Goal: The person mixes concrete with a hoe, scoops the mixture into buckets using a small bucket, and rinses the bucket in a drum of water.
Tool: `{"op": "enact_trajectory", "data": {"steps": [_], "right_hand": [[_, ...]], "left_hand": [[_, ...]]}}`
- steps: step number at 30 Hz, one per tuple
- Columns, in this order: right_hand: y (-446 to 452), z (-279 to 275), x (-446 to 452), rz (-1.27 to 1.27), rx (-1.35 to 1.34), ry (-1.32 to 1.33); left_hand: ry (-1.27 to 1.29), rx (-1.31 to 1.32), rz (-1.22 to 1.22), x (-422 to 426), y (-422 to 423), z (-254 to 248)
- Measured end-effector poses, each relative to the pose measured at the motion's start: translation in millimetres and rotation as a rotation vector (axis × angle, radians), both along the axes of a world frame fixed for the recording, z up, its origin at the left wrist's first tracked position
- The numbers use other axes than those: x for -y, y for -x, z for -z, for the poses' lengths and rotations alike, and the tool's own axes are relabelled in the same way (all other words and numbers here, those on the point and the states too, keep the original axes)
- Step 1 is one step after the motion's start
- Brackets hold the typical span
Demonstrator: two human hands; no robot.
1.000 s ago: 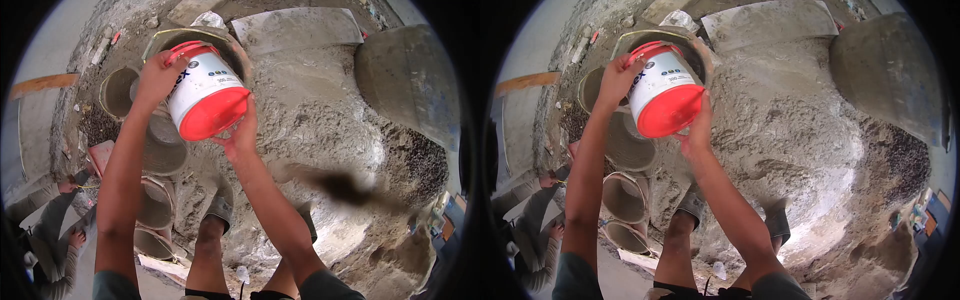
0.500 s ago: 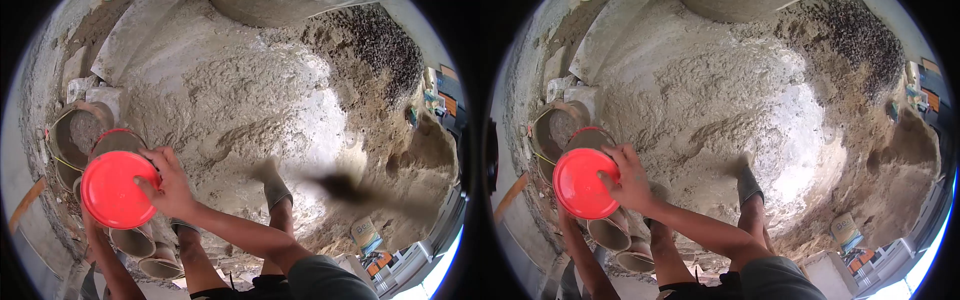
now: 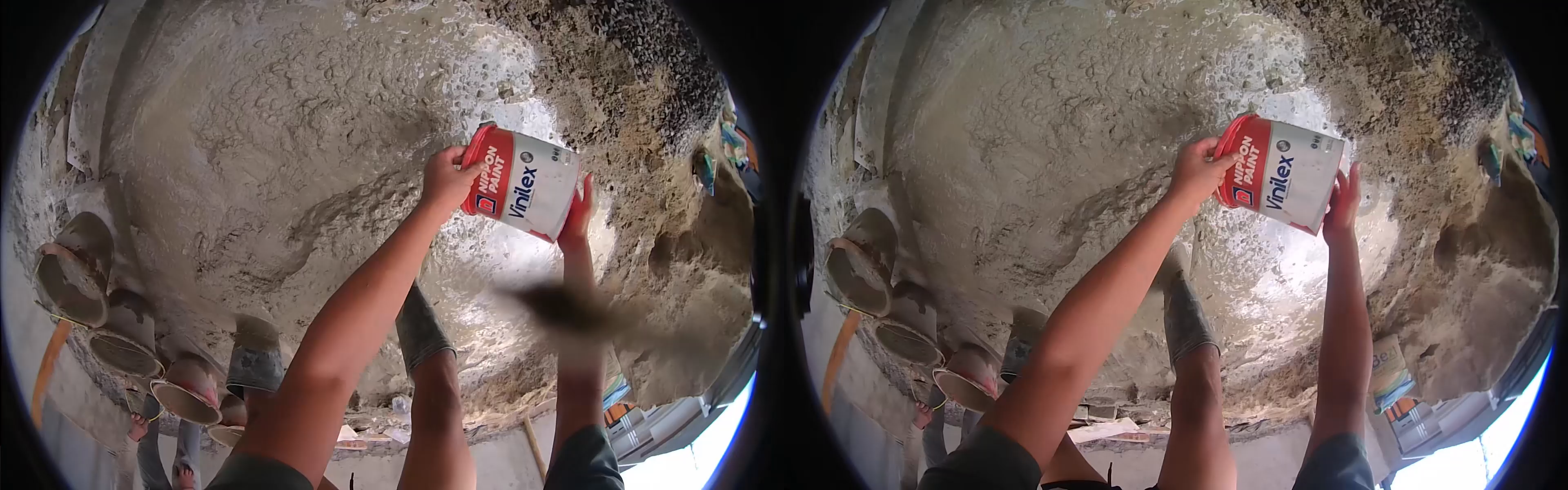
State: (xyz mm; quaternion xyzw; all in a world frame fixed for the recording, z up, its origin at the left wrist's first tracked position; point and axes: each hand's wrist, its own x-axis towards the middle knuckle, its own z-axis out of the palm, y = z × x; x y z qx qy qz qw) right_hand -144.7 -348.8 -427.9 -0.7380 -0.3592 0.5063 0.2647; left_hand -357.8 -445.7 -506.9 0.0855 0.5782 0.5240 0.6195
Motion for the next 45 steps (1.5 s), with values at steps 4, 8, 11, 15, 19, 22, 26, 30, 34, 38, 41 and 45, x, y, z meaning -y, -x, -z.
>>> {"op": "enact_trajectory", "data": {"steps": [4, 8, 11, 15, 19, 22, 26, 30, 34, 38, 41, 45], "right_hand": [[46, -2, -112, -0.071, -0.226, 0.091], [76, 65, -160, -0.410, 0.699, -0.141], [105, 72, -144, -0.455, 0.709, -0.226], [165, 68, -104, -0.325, 0.685, -0.147], [217, 110, -43, -0.445, 0.702, -0.201], [339, 105, 43, -0.556, 0.911, -0.169], [408, 104, 159, -0.667, 1.002, -0.214], [439, 106, 217, -0.807, 1.015, -0.206], [460, 123, 299, -0.931, 0.952, -0.180], [455, 121, 391, -1.043, 0.752, -0.310], [443, 121, 436, -1.101, 0.620, -0.421], [420, 130, 460, -1.217, 0.469, -0.270]], "left_hand": [[-0.079, -0.144, -0.147, -105, -3, 42], [0.061, -0.165, -0.170, -89, 30, 55], [-0.092, 0.058, -0.336, -59, 56, 72], [-0.138, 0.143, -0.254, 3, 112, 69], [-0.091, 0.155, -0.448, 74, 200, 32], [0.052, 0.437, -0.416, 207, 270, 72], [0.034, 0.514, -0.505, 319, 300, 70], [0.073, 0.574, -0.652, 392, 300, 53], [0.159, 0.604, -0.828, 492, 279, 35], [0.242, 0.550, -1.071, 548, 231, 7], [0.316, 0.440, -1.222, 563, 199, -14], [0.360, 0.266, -1.210, 553, 185, -57]]}}
